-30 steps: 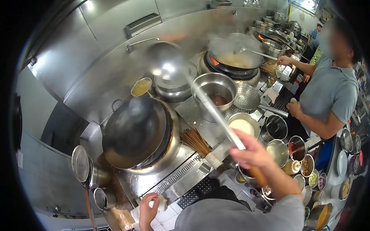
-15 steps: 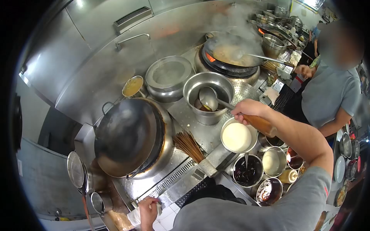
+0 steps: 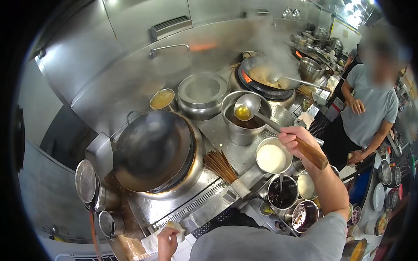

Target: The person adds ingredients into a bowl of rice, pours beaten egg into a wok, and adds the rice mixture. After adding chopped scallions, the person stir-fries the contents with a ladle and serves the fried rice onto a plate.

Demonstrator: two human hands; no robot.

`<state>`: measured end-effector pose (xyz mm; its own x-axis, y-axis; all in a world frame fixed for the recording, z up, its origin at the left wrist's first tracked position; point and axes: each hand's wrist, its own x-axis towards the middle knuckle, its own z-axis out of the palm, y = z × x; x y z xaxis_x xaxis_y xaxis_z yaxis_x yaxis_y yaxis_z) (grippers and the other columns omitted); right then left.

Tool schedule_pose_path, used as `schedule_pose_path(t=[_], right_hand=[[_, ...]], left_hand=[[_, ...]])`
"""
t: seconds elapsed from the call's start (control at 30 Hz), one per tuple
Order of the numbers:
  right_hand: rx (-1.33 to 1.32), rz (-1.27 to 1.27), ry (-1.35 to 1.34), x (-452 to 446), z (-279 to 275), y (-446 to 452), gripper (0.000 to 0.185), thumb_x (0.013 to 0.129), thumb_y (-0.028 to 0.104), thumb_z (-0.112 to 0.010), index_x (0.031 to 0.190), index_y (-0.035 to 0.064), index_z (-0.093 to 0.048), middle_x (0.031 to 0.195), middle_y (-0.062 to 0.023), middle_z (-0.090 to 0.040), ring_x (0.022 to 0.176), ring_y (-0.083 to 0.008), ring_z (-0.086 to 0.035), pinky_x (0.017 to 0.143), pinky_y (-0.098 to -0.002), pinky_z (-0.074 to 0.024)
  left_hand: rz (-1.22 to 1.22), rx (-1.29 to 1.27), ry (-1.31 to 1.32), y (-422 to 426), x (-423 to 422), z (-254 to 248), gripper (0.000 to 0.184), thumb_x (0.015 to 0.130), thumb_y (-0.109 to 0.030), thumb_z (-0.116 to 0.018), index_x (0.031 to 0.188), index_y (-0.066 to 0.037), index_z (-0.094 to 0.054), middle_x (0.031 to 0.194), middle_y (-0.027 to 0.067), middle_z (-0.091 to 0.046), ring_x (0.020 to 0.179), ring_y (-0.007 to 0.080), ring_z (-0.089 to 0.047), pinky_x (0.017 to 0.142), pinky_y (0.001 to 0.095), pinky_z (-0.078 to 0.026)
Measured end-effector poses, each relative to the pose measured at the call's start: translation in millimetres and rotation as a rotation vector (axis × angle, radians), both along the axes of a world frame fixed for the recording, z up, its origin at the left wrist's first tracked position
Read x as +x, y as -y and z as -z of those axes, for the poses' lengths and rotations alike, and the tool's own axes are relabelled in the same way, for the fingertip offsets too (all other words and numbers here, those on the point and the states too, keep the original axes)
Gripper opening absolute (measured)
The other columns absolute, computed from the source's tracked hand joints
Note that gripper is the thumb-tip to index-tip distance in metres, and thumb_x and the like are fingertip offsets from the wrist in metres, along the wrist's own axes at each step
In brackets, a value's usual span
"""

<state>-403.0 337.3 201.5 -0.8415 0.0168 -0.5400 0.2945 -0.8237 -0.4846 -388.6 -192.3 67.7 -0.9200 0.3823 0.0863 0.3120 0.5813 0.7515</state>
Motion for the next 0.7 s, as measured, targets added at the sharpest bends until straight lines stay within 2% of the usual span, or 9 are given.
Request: schedule_pose_path(t=[0.07,0.13,0.17,0.33,0.37,0.4,0.43,0.5,0.7], right_hand=[[-0.010,0.047,-0.032,12,-18,15,0.018,0.093,0.010,-0.044,0.079,0.0014,-0.040,0.070,-0.0024,-0.046,0.045,-0.0008,-0.041,0.033,-0.0133,-0.0332],[-0.044,0.053,-0.067,22,-32,31,0.018,0.094,0.012,-0.044,0.080,0.0007,-0.039,0.074,-0.0038,-0.046,0.045,-0.0012,-0.041,0.032,-0.0145,-0.0335],[-0.055,0.038,-0.084,27,-37,39,0.019,0.094,0.012,-0.043,0.080,0.0007,-0.039,0.073,-0.0037,-0.046,0.045,-0.0016,-0.041,0.032,-0.0150,-0.0339],[-0.203,-0.101,-0.138,40,-52,99,0.021,0.097,0.017,-0.039,0.084,0.0000,-0.039,0.073,-0.0047,-0.043,0.046,-0.0070,-0.041,0.034,-0.0196,-0.0371],[-0.256,-0.177,-0.148,40,-50,112,0.021,0.098,0.017,-0.038,0.086,-0.0003,-0.038,0.075,-0.0061,-0.043,0.047,-0.0082,-0.042,0.033,-0.0203,-0.0365],[-0.308,-0.133,-0.148,37,-49,134,0.019,0.098,0.017,-0.037,0.091,-0.0014,-0.038,0.078,-0.0076,-0.043,0.048,-0.0092,-0.043,0.033,-0.0212,-0.0365],[-0.353,-0.087,-0.147,34,-48,156,0.019,0.098,0.016,-0.035,0.096,-0.0025,-0.037,0.081,-0.0090,-0.042,0.050,-0.0102,-0.044,0.034,-0.0220,-0.0364],[-0.425,-0.196,-0.181,17,-27,177,0.022,0.098,0.013,-0.035,0.110,-0.0059,-0.035,0.083,-0.0095,-0.041,0.050,-0.0091,-0.042,0.036,-0.0214,-0.0375],[-0.437,-0.437,-0.244,-86,66,262,0.010,0.094,0.006,-0.043,0.095,-0.0033,-0.046,0.073,-0.0022,-0.042,0.048,-0.0024,-0.039,0.035,-0.0157,-0.0326]], left_hand=[[0.046,0.002,-0.127,0,-6,7,0.015,0.071,0.008,-0.053,0.081,-0.001,-0.062,0.083,0.0156,-0.062,0.081,0.0334,-0.060,0.074,0.0394,-0.048],[0.101,0.039,-0.265,-5,-19,-7,0.026,0.069,0.009,-0.053,0.091,-0.003,-0.061,0.094,0.0155,-0.062,0.092,0.0347,-0.058,0.083,0.0395,-0.047],[0.090,0.044,-0.289,-5,-28,-11,0.031,0.068,0.009,-0.053,0.095,-0.003,-0.061,0.103,0.0164,-0.060,0.100,0.0354,-0.055,0.088,0.0418,-0.044],[-0.027,-0.031,-0.450,-15,-78,-31,0.046,0.071,0.006,-0.051,0.116,0.001,-0.052,0.124,0.0215,-0.049,0.118,0.0385,-0.045,0.101,0.0428,-0.037],[-0.049,-0.099,-0.484,-17,-85,-30,0.048,0.071,0.006,-0.051,0.119,0.004,-0.049,0.125,0.0241,-0.047,0.120,0.0388,-0.043,0.103,0.0436,-0.036],[-0.046,-0.087,-0.500,-19,-93,-24,0.048,0.070,0.006,-0.052,0.118,0.006,-0.048,0.123,0.0258,-0.048,0.119,0.0390,-0.044,0.102,0.0435,-0.036],[-0.042,-0.054,-0.487,-21,-100,-13,0.048,0.069,0.005,-0.053,0.117,0.007,-0.048,0.119,0.0252,-0.050,0.116,0.0392,-0.045,0.100,0.0427,-0.038],[-0.044,-0.104,-0.466,-26,-106,1,0.048,0.067,0.002,-0.057,0.115,0.007,-0.050,0.112,0.0234,-0.053,0.110,0.0372,-0.049,0.096,0.0410,-0.040],[-0.128,-0.164,-0.420,-39,-96,0,0.053,0.068,-0.003,-0.060,0.119,0.007,-0.048,0.119,0.0226,-0.050,0.116,0.0378,-0.044,0.100,0.0424,-0.037]])
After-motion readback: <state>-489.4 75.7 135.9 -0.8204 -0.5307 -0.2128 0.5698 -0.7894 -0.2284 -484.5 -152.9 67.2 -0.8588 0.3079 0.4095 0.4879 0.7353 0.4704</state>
